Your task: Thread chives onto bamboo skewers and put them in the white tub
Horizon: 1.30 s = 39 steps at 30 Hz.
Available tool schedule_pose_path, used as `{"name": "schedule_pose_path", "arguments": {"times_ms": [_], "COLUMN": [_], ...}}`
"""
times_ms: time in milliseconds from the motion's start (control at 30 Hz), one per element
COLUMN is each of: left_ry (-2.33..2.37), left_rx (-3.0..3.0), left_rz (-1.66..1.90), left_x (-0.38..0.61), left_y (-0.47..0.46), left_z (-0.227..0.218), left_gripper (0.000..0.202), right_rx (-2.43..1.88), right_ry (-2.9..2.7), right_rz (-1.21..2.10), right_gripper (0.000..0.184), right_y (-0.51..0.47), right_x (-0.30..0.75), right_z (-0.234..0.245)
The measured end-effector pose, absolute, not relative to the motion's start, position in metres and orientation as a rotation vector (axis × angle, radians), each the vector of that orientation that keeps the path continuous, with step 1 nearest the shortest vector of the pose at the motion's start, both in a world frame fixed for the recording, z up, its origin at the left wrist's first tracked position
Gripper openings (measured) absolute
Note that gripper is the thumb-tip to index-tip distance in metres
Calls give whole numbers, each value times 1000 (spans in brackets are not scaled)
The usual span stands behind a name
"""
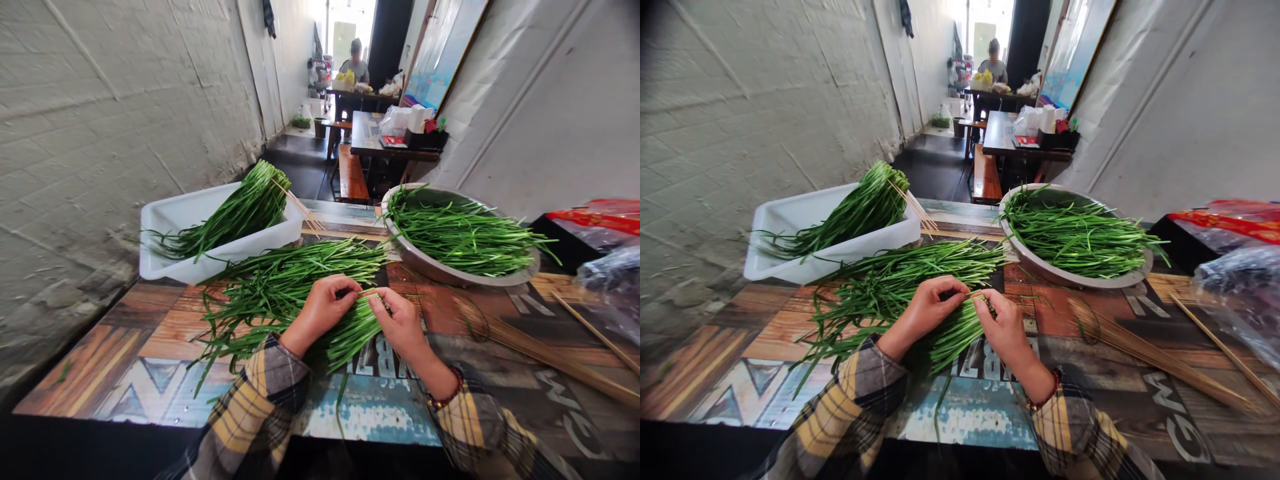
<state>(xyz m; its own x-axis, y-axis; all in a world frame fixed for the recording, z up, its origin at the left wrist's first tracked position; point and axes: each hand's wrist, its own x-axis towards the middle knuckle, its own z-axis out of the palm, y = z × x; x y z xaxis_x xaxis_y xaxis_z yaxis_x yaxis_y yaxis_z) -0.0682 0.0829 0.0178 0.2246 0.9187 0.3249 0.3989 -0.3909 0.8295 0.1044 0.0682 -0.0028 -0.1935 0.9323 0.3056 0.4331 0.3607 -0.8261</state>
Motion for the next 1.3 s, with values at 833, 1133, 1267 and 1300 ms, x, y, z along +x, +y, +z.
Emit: {"name": "schedule_pose_path", "arguments": {"times_ms": [833, 1133, 1267, 1300], "left_ry": [1228, 1244, 1252, 1256], "left_rx": [1943, 1954, 1961, 1963], "left_rz": [1170, 1166, 1162, 1162], "left_x": [-66, -66, -66, -66], "left_y": [81, 82, 82, 82], "left_z": [18, 13, 14, 14], "left_gripper": [12, 10, 9, 9], "right_rx": [-1206, -1199, -1197, -1200], "right_ry": [-1730, -1726, -1726, -1726], "right_rz": [845, 813, 813, 812], "right_gripper": [24, 22, 22, 22], "right_y": [70, 69, 68, 68], "right_x": [104, 101, 101, 101], "right_z": [-7, -2, 0, 0]}}
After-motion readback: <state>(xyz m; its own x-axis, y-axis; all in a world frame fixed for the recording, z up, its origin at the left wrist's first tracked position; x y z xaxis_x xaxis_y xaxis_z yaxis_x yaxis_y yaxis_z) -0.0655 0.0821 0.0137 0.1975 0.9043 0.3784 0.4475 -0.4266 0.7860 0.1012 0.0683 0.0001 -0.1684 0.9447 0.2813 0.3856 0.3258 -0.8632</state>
